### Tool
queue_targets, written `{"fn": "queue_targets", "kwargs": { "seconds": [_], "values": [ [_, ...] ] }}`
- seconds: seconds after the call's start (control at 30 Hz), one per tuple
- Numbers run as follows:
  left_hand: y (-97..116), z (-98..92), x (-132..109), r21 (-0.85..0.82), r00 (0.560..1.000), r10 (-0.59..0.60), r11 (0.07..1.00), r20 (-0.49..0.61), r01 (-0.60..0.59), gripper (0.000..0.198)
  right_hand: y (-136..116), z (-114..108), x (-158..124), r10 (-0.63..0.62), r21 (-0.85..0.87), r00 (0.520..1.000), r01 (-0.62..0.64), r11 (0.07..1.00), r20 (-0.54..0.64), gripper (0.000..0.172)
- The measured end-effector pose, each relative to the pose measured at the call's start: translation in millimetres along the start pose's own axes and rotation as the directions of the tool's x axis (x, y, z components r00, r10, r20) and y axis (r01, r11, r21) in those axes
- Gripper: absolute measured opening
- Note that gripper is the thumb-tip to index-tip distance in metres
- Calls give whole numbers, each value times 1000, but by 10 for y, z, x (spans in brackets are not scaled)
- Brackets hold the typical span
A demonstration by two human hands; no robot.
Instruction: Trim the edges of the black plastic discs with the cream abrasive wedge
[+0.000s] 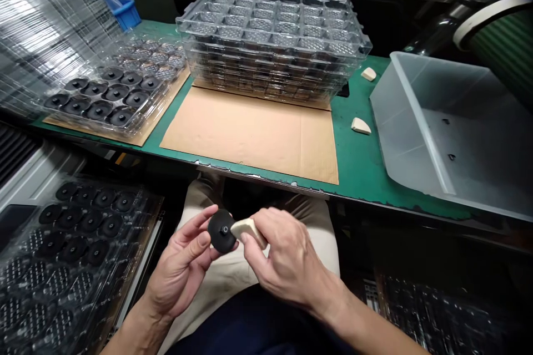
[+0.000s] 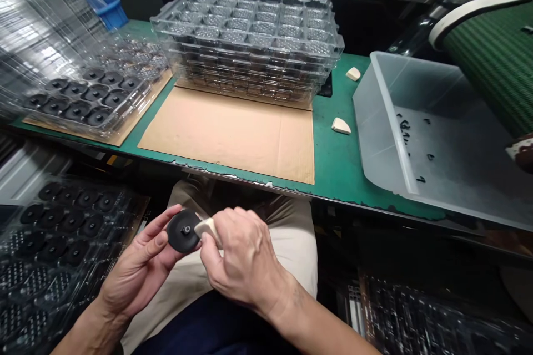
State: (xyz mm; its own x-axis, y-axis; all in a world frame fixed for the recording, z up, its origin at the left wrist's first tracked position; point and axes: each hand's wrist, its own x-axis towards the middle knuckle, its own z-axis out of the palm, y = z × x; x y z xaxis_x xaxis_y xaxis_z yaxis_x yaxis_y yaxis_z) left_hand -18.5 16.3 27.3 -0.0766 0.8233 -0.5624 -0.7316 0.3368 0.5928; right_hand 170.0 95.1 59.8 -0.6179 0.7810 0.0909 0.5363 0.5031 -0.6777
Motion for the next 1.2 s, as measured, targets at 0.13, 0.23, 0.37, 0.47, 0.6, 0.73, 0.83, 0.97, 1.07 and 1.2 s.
{"fn": "queue_targets", "kwargs": {
  "seconds": [0.13, 0.23, 0.37, 0.47, 0.6, 0.73, 0.83, 0.97, 1.07, 1.2],
  "values": [
    [8, 10, 11, 108, 986, 160, 982, -42, -155, 45, -54, 60, -28, 211, 332, 947, -286, 899, 244, 31],
    [20, 14, -11, 58, 991, 130, 990, -25, -128, 42, -30, 67, -27, 149, 207, 987, -158, 965, 62, 29],
    [48, 12, -18, 32, 995, -64, 998, 78, 62, 35, 4, 31, -34, -41, -75, 999, 38, 996, -36, 17],
    [57, 19, -8, 43, 981, -151, 988, 121, 147, 32, -24, -9, -32, -149, -167, 989, 151, 974, 23, 10],
    [28, 14, 5, 51, 961, -240, 971, 136, 235, 28, -43, -59, 3, -267, -183, 957, 284, 941, 115, 15],
    [-27, -6, 12, 35, 923, -341, 940, 181, 340, 32, -14, -87, 50, -417, -143, 893, 441, 886, 172, 18],
    [-25, 15, 22, -29, 924, -325, 941, 201, 337, 31, -4, -63, 59, -462, -130, 880, 473, 871, 109, 19],
    [26, 84, 57, -67, 995, -57, 996, 80, 62, 29, -19, 13, 26, -135, -137, 983, 118, 984, -122, 15],
    [45, 140, 68, 54, 988, 155, 986, 21, -156, 41, -71, 25, 11, 199, 178, 979, -201, 963, 31, 29],
    [56, 187, 28, 132, 951, 305, 942, 38, -308, 46, -147, -31, 32, 291, 486, 916, -395, 780, 277, 30]
  ]
}}
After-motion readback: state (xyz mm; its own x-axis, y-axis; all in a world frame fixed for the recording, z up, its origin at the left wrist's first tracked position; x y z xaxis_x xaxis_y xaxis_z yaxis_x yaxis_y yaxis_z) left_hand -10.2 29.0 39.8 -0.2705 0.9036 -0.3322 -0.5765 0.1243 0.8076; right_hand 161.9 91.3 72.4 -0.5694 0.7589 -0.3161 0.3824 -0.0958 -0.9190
